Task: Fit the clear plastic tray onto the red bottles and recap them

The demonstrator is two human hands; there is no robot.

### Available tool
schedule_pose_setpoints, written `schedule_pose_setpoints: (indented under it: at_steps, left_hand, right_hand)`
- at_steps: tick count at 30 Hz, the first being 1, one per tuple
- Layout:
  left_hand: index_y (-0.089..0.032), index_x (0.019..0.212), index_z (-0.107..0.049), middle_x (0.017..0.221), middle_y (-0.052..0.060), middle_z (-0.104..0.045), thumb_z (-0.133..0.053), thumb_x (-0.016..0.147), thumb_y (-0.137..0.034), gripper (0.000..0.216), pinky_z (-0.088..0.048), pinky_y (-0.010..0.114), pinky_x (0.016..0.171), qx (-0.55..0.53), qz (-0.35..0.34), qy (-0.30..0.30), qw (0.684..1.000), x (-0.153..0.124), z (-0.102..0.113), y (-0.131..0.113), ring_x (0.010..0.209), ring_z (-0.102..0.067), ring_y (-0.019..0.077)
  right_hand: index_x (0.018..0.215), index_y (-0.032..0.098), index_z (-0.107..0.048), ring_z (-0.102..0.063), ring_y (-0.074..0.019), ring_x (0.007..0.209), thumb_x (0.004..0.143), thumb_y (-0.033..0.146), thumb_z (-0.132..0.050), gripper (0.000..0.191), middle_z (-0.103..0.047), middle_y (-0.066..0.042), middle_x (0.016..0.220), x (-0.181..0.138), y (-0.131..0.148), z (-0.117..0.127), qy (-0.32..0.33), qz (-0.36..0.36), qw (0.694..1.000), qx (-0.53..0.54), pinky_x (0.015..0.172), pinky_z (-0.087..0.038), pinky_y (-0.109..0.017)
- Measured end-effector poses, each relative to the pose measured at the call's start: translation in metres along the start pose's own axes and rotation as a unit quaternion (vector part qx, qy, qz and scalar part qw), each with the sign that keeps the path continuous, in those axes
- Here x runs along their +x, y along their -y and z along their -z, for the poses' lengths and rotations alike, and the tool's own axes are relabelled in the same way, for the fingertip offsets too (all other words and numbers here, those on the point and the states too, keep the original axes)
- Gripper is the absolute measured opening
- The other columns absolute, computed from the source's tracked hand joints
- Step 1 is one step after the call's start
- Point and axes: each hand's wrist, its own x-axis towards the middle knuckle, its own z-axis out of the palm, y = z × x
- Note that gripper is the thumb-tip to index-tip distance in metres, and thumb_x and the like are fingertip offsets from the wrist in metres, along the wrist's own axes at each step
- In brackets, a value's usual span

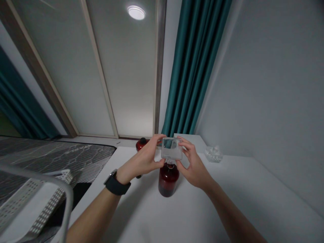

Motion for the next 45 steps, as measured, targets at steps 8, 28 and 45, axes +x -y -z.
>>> schedule_pose_setpoints:
  at_steps: [8, 28, 45]
  left_hand:
    - [-0.025, 0.138, -0.032, 0.134, 0.011, -0.049, -0.066, 0.076, -0.010, 0.073, -0.048, 0.048, 0.106, 0.002, -0.008, -0.007, 1.000, 0.001, 0.000, 0.000, 0.124, -0.055, 0.0293]
    - [-0.023, 0.137, -0.031, 0.133, 0.012, -0.051, -0.065, 0.076, -0.008, 0.072, -0.053, 0.043, 0.096, 0.027, 0.003, 0.011, 1.000, 0.000, 0.004, -0.007, 0.111, -0.061, 0.0267]
    - [-0.025, 0.139, -0.031, 0.135, 0.012, -0.049, -0.064, 0.076, -0.008, 0.073, -0.052, 0.046, 0.101, 0.049, -0.022, -0.003, 0.999, -0.001, 0.007, -0.012, 0.118, -0.057, 0.0294]
  right_hand:
    - [0.136, 0.029, -0.037, -0.034, -0.0268, 0.147, 0.085, 0.007, -0.056, 0.059, -0.036, -0.012, 0.155, 0.000, 0.005, 0.005, 0.007, 0.000, 0.998, -0.055, 0.119, -0.032, -0.056]
    - [0.149, 0.030, -0.028, -0.039, -0.0250, 0.144, 0.086, 0.007, -0.054, 0.073, -0.041, -0.009, 0.153, 0.003, 0.015, 0.010, 0.004, 0.022, 0.990, -0.138, 0.121, -0.033, -0.050]
    - [0.151, 0.031, -0.025, -0.038, -0.0259, 0.144, 0.085, 0.006, -0.054, 0.076, -0.041, -0.009, 0.153, 0.004, 0.018, 0.010, 0.001, 0.041, 0.988, -0.147, 0.120, -0.034, -0.052]
